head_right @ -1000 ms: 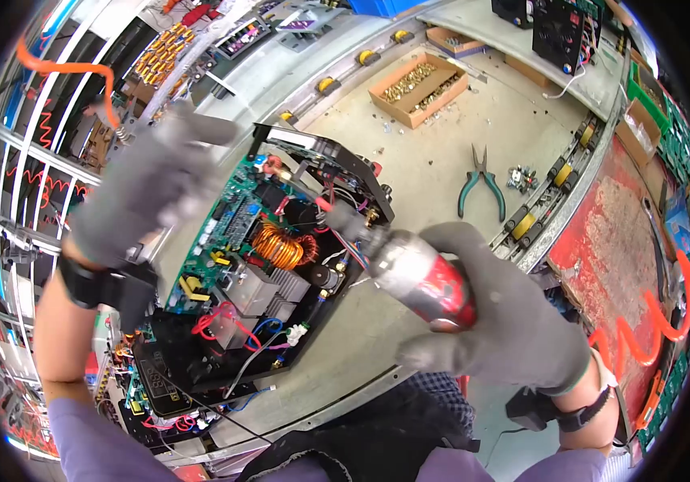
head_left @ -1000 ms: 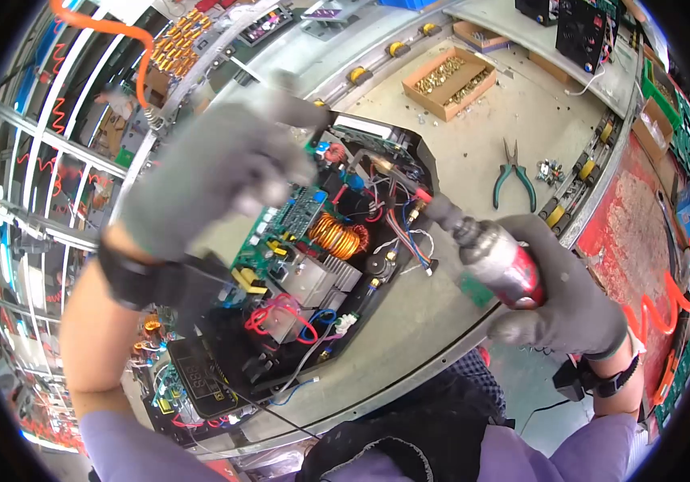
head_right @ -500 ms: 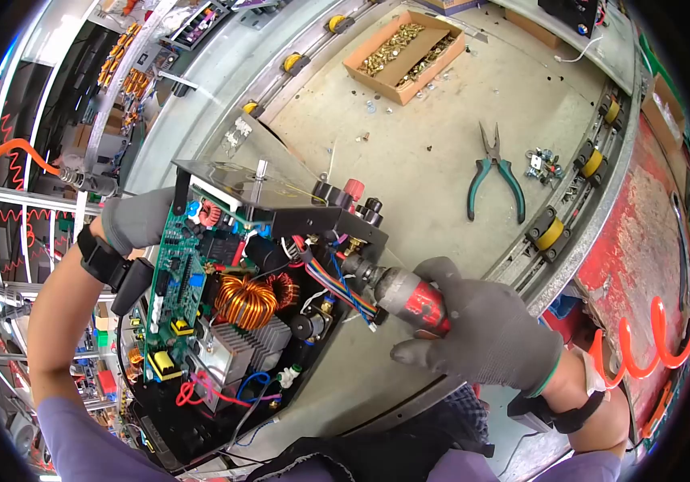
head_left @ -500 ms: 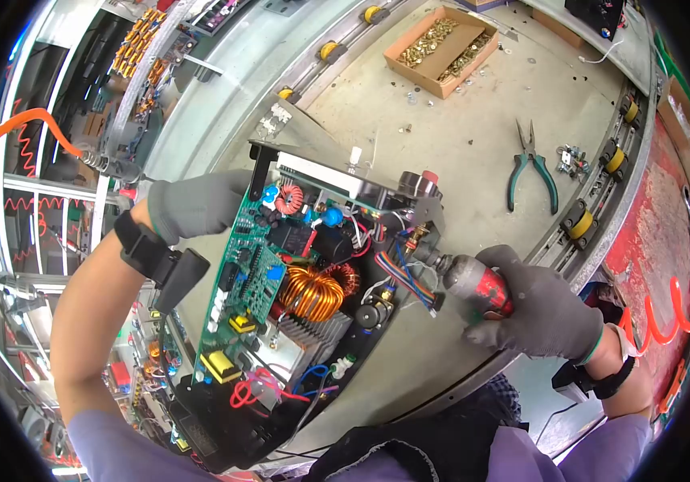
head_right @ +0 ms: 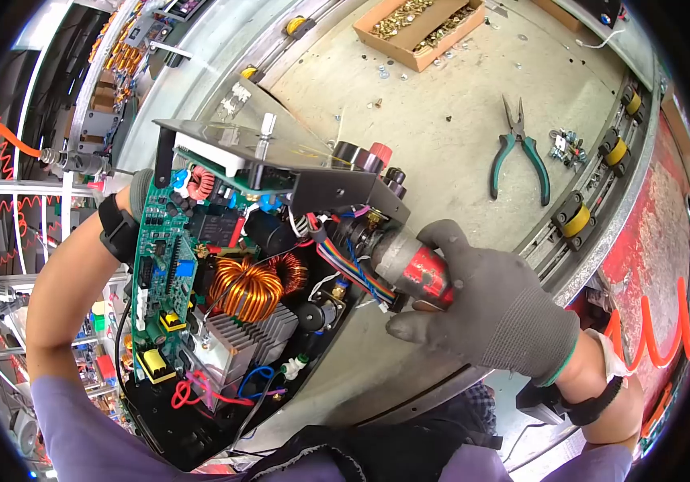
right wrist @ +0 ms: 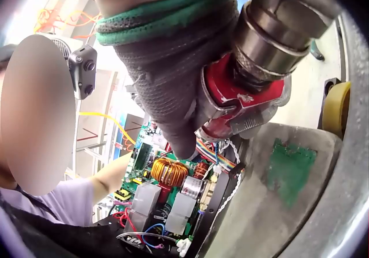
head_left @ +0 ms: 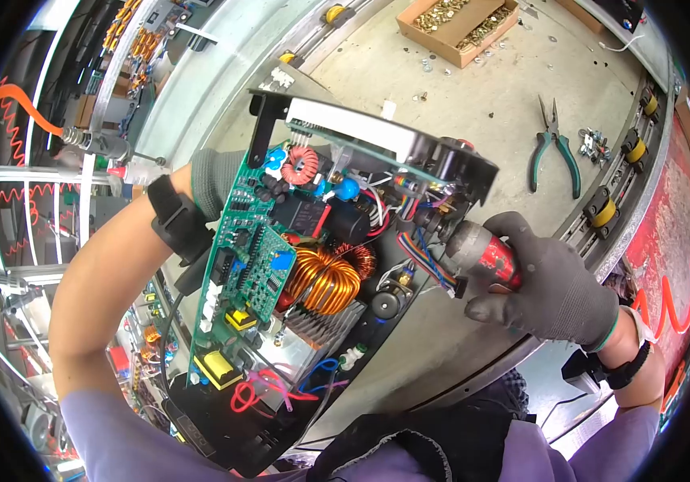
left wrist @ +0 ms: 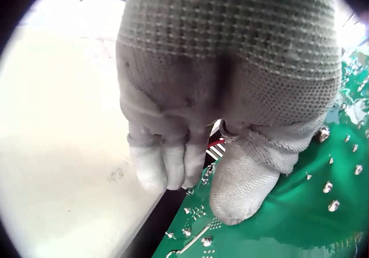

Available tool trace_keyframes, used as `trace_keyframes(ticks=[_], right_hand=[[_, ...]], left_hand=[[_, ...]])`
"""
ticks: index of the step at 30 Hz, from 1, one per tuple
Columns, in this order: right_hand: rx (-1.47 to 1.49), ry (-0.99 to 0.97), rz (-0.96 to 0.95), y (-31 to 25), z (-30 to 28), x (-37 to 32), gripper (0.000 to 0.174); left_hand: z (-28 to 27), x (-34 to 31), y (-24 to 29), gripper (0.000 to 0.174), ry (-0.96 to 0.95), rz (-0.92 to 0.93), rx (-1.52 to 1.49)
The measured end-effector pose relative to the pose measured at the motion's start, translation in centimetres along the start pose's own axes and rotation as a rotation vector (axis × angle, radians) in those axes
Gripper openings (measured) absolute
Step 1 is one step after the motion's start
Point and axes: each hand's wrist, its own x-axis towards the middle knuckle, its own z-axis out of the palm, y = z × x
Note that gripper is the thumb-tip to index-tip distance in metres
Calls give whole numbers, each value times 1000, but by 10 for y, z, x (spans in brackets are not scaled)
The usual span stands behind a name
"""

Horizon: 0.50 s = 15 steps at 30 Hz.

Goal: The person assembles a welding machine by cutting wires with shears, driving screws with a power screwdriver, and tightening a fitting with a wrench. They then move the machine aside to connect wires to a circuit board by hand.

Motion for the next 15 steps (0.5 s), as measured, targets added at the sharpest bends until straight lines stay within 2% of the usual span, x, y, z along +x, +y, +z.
trace_keyframes(ticks=[15], right_hand=[[-47, 63, -27, -8, 1, 2, 74]], left_hand=[[14, 15, -1, 46, 39, 72, 219]])
